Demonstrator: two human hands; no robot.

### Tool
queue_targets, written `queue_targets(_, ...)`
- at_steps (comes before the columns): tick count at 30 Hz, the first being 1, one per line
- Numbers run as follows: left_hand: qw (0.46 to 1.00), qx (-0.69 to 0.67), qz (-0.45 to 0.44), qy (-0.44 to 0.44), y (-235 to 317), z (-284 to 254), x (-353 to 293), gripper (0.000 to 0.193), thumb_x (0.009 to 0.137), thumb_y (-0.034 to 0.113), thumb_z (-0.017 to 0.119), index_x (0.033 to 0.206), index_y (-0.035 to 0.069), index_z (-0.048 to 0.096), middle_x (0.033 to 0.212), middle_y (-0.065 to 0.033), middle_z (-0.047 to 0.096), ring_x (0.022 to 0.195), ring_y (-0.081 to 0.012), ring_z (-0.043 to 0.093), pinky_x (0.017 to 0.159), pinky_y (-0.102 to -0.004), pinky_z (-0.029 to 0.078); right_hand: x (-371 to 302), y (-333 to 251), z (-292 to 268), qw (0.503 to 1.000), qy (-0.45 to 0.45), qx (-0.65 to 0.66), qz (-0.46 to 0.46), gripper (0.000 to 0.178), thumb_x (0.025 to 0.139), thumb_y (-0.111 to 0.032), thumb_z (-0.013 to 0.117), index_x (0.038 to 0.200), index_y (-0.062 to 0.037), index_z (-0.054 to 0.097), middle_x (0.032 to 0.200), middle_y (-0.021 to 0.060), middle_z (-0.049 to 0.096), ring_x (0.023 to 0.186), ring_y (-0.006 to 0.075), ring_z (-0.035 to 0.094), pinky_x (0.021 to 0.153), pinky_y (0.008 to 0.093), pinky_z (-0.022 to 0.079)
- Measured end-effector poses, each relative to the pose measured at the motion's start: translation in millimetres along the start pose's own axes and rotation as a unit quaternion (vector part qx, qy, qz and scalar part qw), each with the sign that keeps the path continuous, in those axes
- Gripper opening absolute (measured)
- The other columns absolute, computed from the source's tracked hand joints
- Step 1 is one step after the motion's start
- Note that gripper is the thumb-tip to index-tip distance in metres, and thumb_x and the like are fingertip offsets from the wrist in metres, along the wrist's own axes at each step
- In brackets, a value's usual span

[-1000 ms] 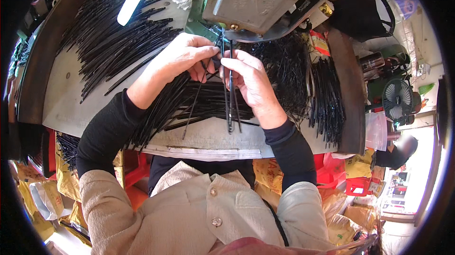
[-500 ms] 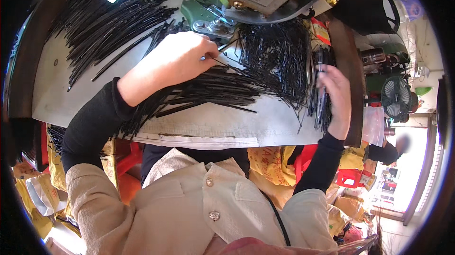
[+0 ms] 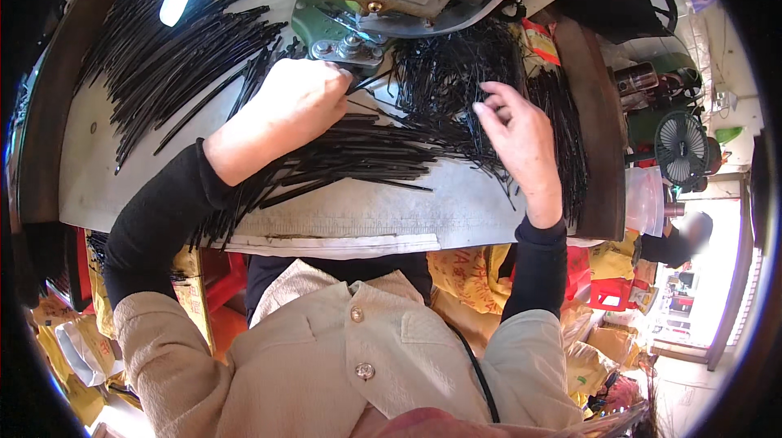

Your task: The worker is assembling bundles of black bristles and feeding them into a green industrial machine.

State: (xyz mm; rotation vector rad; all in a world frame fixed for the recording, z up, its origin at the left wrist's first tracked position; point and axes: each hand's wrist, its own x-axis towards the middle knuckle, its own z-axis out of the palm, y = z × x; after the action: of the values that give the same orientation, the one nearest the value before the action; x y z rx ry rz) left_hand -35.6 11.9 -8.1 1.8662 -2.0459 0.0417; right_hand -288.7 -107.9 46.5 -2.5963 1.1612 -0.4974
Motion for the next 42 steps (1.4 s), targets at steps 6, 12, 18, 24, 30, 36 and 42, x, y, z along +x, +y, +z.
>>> queue_targets(6,0.994,-0.104,-0.038,-0.003,7.2,-13.8,1.1,0.012,0.076,0.014,0.061,0.081,0.004,0.064,0.074,-0.0115,0.065,0.068,-0.0293,0.063,0.065,-0.0353,0.051,10.1,-19.5,30.7,0.976,-0.108,0.186,-0.04,0.026,0.082,-0.021,0.064,0.102,-0.0043,0.062,0.081,0.01,0.067,0.067,0.0226,0.065,0.062,0.0319,0.05)
queue_targets(12,0.968,-0.239,-0.067,-0.031,0.2,-17.7,0.4,0.017,0.076,0.013,0.061,0.09,0.003,0.065,0.077,-0.0132,0.065,0.073,-0.0292,0.064,0.067,-0.0344,0.05,22.0,-29.5,37.6,0.992,-0.085,0.081,-0.039,0.029,0.079,-0.021,0.064,0.102,-0.0043,0.062,0.084,0.0121,0.066,0.072,0.0252,0.064,0.065,0.0339,0.05)
queue_targets(18,0.993,-0.108,-0.044,-0.008,3.7,-8.2,-5.4,0.018,0.076,0.01,0.059,0.092,0.003,0.064,0.077,-0.0141,0.065,0.072,-0.0296,0.064,0.065,-0.0363,0.051,16.4,-37.5,40.2,0.99,-0.095,0.001,-0.108,0.024,0.078,-0.021,0.065,0.097,-0.0057,0.062,0.091,0.0108,0.064,0.078,0.0285,0.063,0.068,0.0365,0.049)
queue_targets(24,0.998,-0.042,-0.022,-0.029,7.3,-4.2,0.3,0.013,0.076,0.013,0.058,0.083,0.004,0.063,0.072,-0.0138,0.063,0.07,-0.0296,0.063,0.065,-0.0373,0.051,15.7,-50.6,49.7,0.979,-0.105,-0.012,-0.176,0.016,0.078,-0.016,0.064,0.087,-0.0036,0.061,0.084,0.0101,0.06,0.075,0.0318,0.059,0.065,0.0388,0.047)
queue_targets(30,0.997,-0.052,-0.052,-0.032,2.8,-14.5,-4.7,0.013,0.074,0.014,0.058,0.08,0.004,0.063,0.072,-0.0141,0.063,0.069,-0.0298,0.063,0.066,-0.0374,0.051,22.4,-47.5,56.0,0.975,-0.101,-0.049,-0.192,0.01,0.079,-0.013,0.06,0.083,-0.0034,0.06,0.082,0.0108,0.058,0.073,0.033,0.059,0.063,0.0406,0.047)
queue_targets(36,0.995,-0.06,-0.075,-0.03,-0.3,-27.3,-11.4,0.014,0.072,0.014,0.06,0.08,0.003,0.064,0.072,-0.014,0.064,0.069,-0.0303,0.063,0.067,-0.037,0.051,19.8,-56.4,61.3,0.973,-0.04,-0.116,-0.196,0.01,0.078,-0.01,0.058,0.078,-0.0015,0.054,0.082,0.0139,0.057,0.07,0.0319,0.062,0.06,0.0403,0.05)
queue_targets(42,0.981,-0.173,-0.08,-0.034,-19.2,-41.3,-17.6,0.021,0.072,0.012,0.06,0.089,0.001,0.064,0.072,-0.0145,0.065,0.06,-0.0251,0.063,0.058,-0.0322,0.049,21.4,-62.8,71.8,0.977,-0.049,-0.01,-0.209,0.019,0.082,-0.016,0.059,0.098,-0.0058,0.061,0.089,0.0104,0.059,0.075,0.0323,0.061,0.065,0.0396,0.049)
